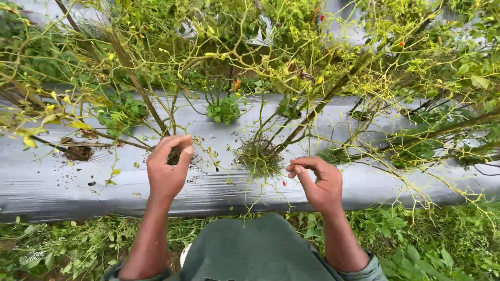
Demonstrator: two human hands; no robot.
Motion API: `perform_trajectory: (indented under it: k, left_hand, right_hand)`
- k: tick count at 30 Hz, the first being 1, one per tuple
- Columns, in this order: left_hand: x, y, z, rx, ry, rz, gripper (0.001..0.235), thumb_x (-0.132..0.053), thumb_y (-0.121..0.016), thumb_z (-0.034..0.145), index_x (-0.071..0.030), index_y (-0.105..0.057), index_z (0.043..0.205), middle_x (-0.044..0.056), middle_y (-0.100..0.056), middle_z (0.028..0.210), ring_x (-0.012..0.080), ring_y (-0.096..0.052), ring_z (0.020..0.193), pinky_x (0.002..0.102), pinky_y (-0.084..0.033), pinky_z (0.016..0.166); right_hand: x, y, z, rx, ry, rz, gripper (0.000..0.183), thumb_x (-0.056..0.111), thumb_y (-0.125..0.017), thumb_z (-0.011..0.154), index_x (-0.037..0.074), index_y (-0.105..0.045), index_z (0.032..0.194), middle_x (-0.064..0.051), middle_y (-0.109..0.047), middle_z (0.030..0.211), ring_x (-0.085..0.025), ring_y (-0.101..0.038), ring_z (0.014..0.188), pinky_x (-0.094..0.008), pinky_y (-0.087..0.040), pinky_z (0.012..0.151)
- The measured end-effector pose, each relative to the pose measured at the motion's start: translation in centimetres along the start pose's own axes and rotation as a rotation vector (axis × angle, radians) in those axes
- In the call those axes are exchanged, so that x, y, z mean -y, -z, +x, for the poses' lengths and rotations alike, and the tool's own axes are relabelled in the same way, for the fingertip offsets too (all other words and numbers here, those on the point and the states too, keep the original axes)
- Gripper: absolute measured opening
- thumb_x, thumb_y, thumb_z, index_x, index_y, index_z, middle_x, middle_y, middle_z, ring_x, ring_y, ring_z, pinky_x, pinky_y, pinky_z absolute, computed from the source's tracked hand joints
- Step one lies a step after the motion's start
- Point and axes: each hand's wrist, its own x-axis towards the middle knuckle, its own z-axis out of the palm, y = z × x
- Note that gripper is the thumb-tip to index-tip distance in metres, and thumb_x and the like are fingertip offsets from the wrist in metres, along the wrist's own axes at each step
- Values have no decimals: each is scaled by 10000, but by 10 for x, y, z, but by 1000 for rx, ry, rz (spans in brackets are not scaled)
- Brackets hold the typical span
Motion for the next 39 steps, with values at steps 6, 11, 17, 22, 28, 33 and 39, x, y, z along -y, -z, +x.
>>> perform_trajectory:
  k: [6, 11, 17, 22, 28, 33, 39]
  left_hand:
    - [-78, -23, 77, 25, -364, -118, 294, -122, -786, 928, -67, -718, 1209, 89, -722, 1052, 243, -699, 897, 380, -585, 837]
    - [-120, -43, 100, 82, -468, -112, 480, -200, -855, 896, -99, -660, 1323, 92, -716, 1089, 251, -699, 917, 385, -587, 821]
    - [-124, -50, 102, 146, -459, -74, 139, -131, -657, 1045, -50, -689, 1152, 82, -726, 1007, 172, -626, 809, 298, -504, 680]
    - [-127, -45, 98, 171, -480, -246, 79, -19, -587, 1017, 10, -660, 1028, 127, -681, 961, 254, -620, 894, 338, -510, 703]
    - [-118, -43, 96, 166, -486, -293, 82, 53, -613, 989, 63, -691, 1015, 168, -709, 955, 286, -678, 884, 386, -575, 795]
    - [-112, -34, 91, 157, -424, -300, 287, 92, -506, 985, -48, -739, 891, 115, -622, 924, 182, -571, 754, 282, -432, 633]
    - [-116, -46, 83, 174, -443, -359, 283, 21, -446, 1002, -54, -719, 1020, 69, -578, 805, 173, -530, 674, 309, -492, 627]
  right_hand:
    - [62, -28, 67, -176, 331, 66, 143, -84, -647, 944, -126, -630, 1080, -232, -698, 861, -244, -706, 635, -355, -603, 624]
    - [94, -38, 103, -285, 517, -19, 391, 20, -687, 1013, -141, -523, 1329, -292, -618, 1033, -258, -645, 771, -374, -592, 637]
    - [115, -47, 112, -335, 500, -238, 40, -66, -670, 1017, -93, -696, 1032, -215, -692, 945, -269, -640, 873, -319, -503, 745]
    - [119, -48, 102, -248, 495, -226, 52, -107, -688, 979, -73, -657, 1005, -202, -700, 960, -325, -689, 947, -392, -580, 880]
    - [125, -38, 89, -136, 425, -347, 106, -26, -668, 1013, -72, -700, 1103, -211, -708, 1031, -307, -680, 973, -368, -570, 876]
    - [120, -34, 76, -98, 396, -370, 82, 9, -673, 1005, -20, -722, 1063, -197, -702, 1011, -295, -689, 962, -371, -573, 891]
    - [114, -36, 70, -103, 358, -259, 101, -81, -695, 950, -72, -727, 1046, -211, -698, 955, -274, -676, 919, -389, -590, 851]
